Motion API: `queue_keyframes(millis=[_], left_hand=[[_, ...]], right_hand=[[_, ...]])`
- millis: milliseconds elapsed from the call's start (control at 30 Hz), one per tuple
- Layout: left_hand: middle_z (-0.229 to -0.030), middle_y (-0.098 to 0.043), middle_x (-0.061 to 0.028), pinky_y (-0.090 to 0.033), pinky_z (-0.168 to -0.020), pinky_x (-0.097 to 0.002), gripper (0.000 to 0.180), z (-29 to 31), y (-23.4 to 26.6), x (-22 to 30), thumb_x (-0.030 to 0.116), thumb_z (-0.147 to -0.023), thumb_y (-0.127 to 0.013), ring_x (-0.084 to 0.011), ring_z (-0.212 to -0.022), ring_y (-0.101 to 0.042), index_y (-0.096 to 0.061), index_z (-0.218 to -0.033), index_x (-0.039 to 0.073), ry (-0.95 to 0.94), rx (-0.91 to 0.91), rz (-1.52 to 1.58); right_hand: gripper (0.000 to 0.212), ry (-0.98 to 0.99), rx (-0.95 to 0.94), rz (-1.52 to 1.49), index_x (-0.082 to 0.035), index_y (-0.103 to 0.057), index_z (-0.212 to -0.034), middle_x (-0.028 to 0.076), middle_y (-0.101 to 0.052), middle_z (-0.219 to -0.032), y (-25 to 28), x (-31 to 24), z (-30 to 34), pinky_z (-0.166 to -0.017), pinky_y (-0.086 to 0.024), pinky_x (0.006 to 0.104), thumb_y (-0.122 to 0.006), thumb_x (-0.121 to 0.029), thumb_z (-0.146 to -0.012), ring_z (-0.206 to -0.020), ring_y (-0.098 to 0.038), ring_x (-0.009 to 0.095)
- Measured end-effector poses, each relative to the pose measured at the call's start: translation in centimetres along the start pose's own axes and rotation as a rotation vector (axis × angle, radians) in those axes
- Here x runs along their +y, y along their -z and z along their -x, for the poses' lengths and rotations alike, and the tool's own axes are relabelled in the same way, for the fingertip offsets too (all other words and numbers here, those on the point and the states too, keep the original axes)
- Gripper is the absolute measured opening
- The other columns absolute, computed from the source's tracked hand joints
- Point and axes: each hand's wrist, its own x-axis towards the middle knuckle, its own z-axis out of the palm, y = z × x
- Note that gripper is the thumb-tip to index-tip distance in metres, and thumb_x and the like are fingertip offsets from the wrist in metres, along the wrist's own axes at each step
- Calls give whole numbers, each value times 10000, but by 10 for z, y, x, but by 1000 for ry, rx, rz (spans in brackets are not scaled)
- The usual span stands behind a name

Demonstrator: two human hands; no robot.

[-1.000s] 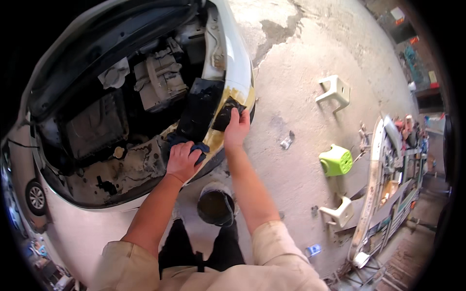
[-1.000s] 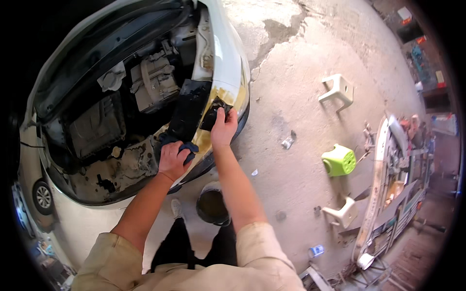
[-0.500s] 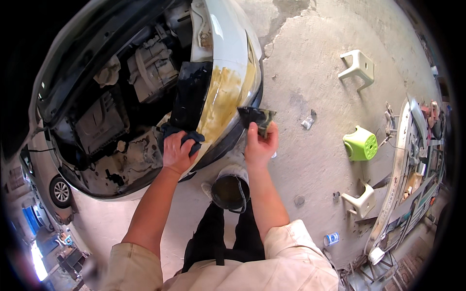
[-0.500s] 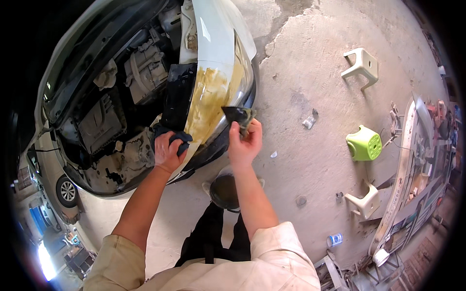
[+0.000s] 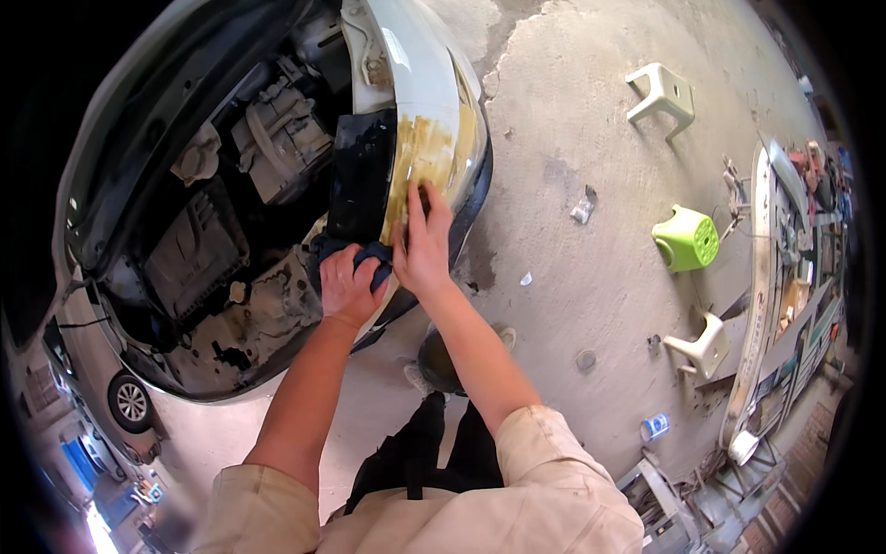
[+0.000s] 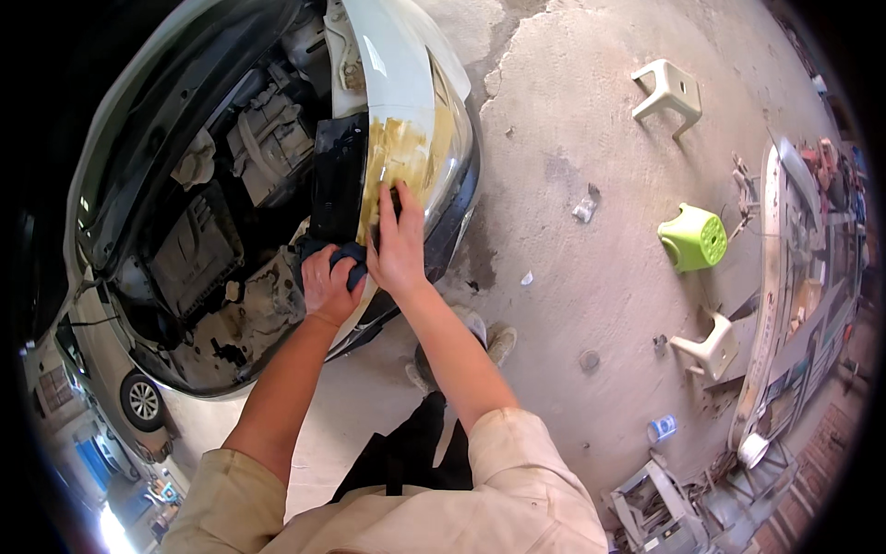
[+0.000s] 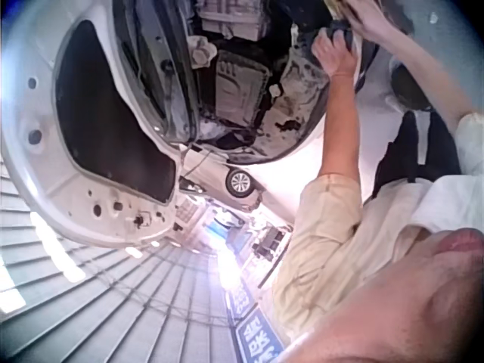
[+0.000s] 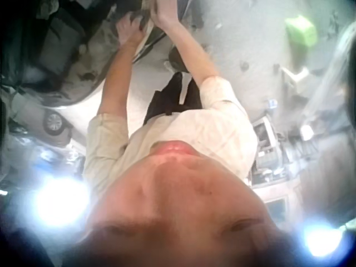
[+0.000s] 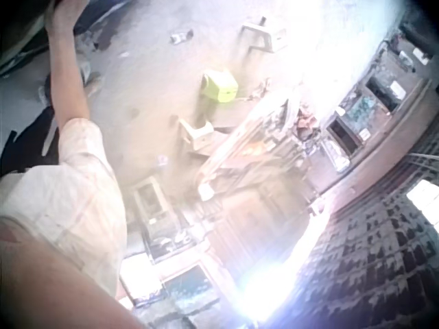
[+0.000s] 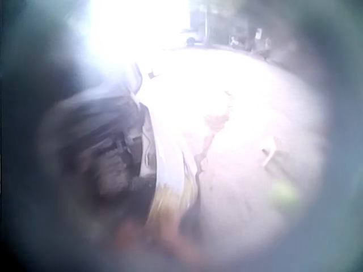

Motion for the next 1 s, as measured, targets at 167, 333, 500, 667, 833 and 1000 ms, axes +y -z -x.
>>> queue_keyframes(millis=[167, 333, 500, 667, 833, 1000], left_hand=[[-1302, -515, -197, -424, -971, -561, 485, -2, -5, 1, 257, -755, -826, -438, -1130, -513, -571, -1154, 151, -6, 4, 4], [-1301, -516, -201, -416, -973, -567, 500, 0, -4, 2, 248, -737, -825, -450, -1130, -507, -571, -1156, 152, -35, 18, 30], [-1291, -522, -203, -414, -974, -558, 516, -6, 2, -2, 226, -708, -820, -442, -1123, -507, -576, -1157, 153, -45, 19, 60], [-1294, -523, -199, -414, -974, -555, 476, -9, -3, 1, 232, -736, -805, -439, -1127, -507, -582, -1151, 157, -58, 23, 71], [-1284, -522, -191, -410, -979, -557, 458, -3, 1, -6, 242, -743, -798, -437, -1129, -501, -585, -1143, 176, -25, 10, 57], [-1285, -525, -192, -411, -983, -553, 447, -6, -6, -1, 253, -747, -800, -434, -1123, -508, -588, -1132, 173, -49, 41, 63]], right_hand=[[825, 43, 61, 46, 42, -248, -1590, 329, -164, -1658, -19, 17, -31, -1246, -157, 576, -668, -32, -883, -1533, -132, 547], [842, 19, 76, 54, 71, -187, -1596, 349, -148, -1654, -28, 19, -12, -1249, -119, 588, -652, -81, -910, -1537, -116, 545], [819, 10, 97, 56, 82, -184, -1591, 368, -155, -1643, -34, 12, 5, -1247, -124, 586, -641, -93, -935, -1526, -125, 564], [816, 4, 131, 129, 121, -195, -1563, 397, -172, -1617, -19, 49, -63, -1244, -145, 594, -641, -185, -952, -1504, -129, 598], [779, 34, 78, 63, 96, -190, -1583, 380, -156, -1636, -29, 22, -12, -1256, -117, 574, -609, -158, -977, -1529, -135, 549], [744, -21, 122, 130, 95, -212, -1575, 392, -172, -1623, -18, 45, -71, -1244, -146, 586, -579, -198, -998, -1513, -152, 571]])
